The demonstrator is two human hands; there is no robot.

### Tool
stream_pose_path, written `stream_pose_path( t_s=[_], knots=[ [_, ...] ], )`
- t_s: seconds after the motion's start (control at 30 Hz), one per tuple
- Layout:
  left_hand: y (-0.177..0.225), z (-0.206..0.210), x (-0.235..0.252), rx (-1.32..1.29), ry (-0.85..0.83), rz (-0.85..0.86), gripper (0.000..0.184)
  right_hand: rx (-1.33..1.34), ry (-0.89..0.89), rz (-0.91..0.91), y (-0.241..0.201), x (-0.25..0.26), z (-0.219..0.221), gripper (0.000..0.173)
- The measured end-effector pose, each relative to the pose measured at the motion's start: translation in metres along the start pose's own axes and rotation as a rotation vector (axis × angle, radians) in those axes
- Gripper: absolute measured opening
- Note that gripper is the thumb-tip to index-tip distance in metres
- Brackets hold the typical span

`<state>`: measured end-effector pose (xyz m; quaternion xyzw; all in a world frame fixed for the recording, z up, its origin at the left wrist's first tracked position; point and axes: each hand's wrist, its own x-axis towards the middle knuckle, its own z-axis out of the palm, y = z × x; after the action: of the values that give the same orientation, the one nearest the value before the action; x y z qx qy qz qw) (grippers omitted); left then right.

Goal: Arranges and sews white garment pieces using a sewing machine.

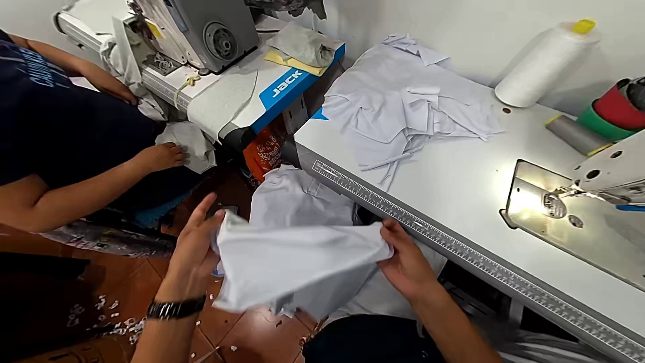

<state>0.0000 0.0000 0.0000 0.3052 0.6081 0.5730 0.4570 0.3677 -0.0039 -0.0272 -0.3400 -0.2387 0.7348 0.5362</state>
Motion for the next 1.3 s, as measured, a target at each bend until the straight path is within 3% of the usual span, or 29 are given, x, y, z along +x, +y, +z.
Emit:
stream_pose_path(
  t_s=[0.07, 0.13, 0.2, 0.27, 0.33, 0.37, 0.43, 0.5, 0.57, 0.67, 0.77, 0.83, 0.9, 1.0, 1.07, 1.13, 1.23, 1.3],
  knots=[
    [0.011, -0.004, 0.024, -0.014, -0.014, 0.093, 0.045, -0.088, -0.041, -0.107, -0.012, 0.007, 0.020, 0.016],
    [0.027, -0.010, 0.028, 0.009, 0.013, 0.190, 0.033, -0.254, -0.088, -0.221, -0.022, -0.001, 0.031, 0.013],
    [0.029, -0.020, 0.032, 0.139, 0.057, 0.206, 0.025, -0.348, -0.064, -0.224, -0.013, -0.006, 0.028, 0.010],
    [0.012, -0.038, 0.050, 0.520, 0.024, 0.202, 0.024, -0.423, 0.014, -0.117, 0.014, -0.001, 0.012, 0.009],
    [-0.005, -0.037, 0.067, 0.998, -0.055, 0.209, 0.024, -0.637, 0.004, 0.104, 0.043, 0.003, -0.017, 0.025],
    [-0.008, -0.023, 0.070, 1.147, -0.094, 0.242, 0.025, -0.813, -0.101, 0.217, 0.051, 0.002, -0.033, 0.032],
    [-0.001, 0.032, 0.069, 1.201, -0.189, 0.410, 0.025, -1.134, -0.437, 0.321, 0.050, -0.007, -0.056, 0.034],
    [0.016, 0.106, 0.063, 1.045, -0.400, 0.635, 0.025, -1.252, -0.676, 0.306, 0.028, -0.019, -0.061, 0.029],
    [0.030, 0.191, 0.060, 0.936, -0.603, 0.819, 0.035, -1.269, -0.727, 0.171, -0.012, -0.025, -0.054, 0.028],
    [0.037, 0.300, 0.077, 1.050, -0.609, 1.032, 0.046, -1.358, -0.493, -0.110, -0.096, -0.016, -0.035, 0.025],
    [0.043, 0.342, 0.096, 1.090, -0.513, 1.123, 0.022, -1.542, -0.067, -0.372, -0.172, 0.033, -0.043, 0.025],
    [0.064, 0.346, 0.096, 0.954, -0.499, 0.972, 0.026, -1.574, 0.177, -0.575, -0.214, 0.092, -0.063, 0.028],
    [0.077, 0.343, 0.098, 0.726, -0.426, 0.790, 0.029, -1.524, 0.312, -0.646, -0.244, 0.160, -0.080, 0.032],
    [0.083, 0.353, 0.112, 0.440, -0.296, 0.642, 0.027, -1.549, 0.270, -0.670, -0.257, 0.235, -0.087, 0.047],
    [0.090, 0.358, 0.122, 0.410, -0.292, 0.646, 0.029, -1.563, 0.233, -0.616, -0.255, 0.255, -0.080, 0.051],
    [0.093, 0.352, 0.130, 0.594, -0.384, 0.783, 0.033, -1.551, 0.237, -0.633, -0.252, 0.254, -0.075, 0.049],
    [0.091, 0.343, 0.133, 1.182, -0.612, 1.074, 0.033, -1.570, 0.259, -0.604, -0.256, 0.247, -0.077, 0.039],
    [0.079, 0.344, 0.133, 1.403, -0.687, 1.266, 0.058, -1.612, 0.267, -0.571, -0.253, 0.255, -0.078, 0.036]
  ],
)
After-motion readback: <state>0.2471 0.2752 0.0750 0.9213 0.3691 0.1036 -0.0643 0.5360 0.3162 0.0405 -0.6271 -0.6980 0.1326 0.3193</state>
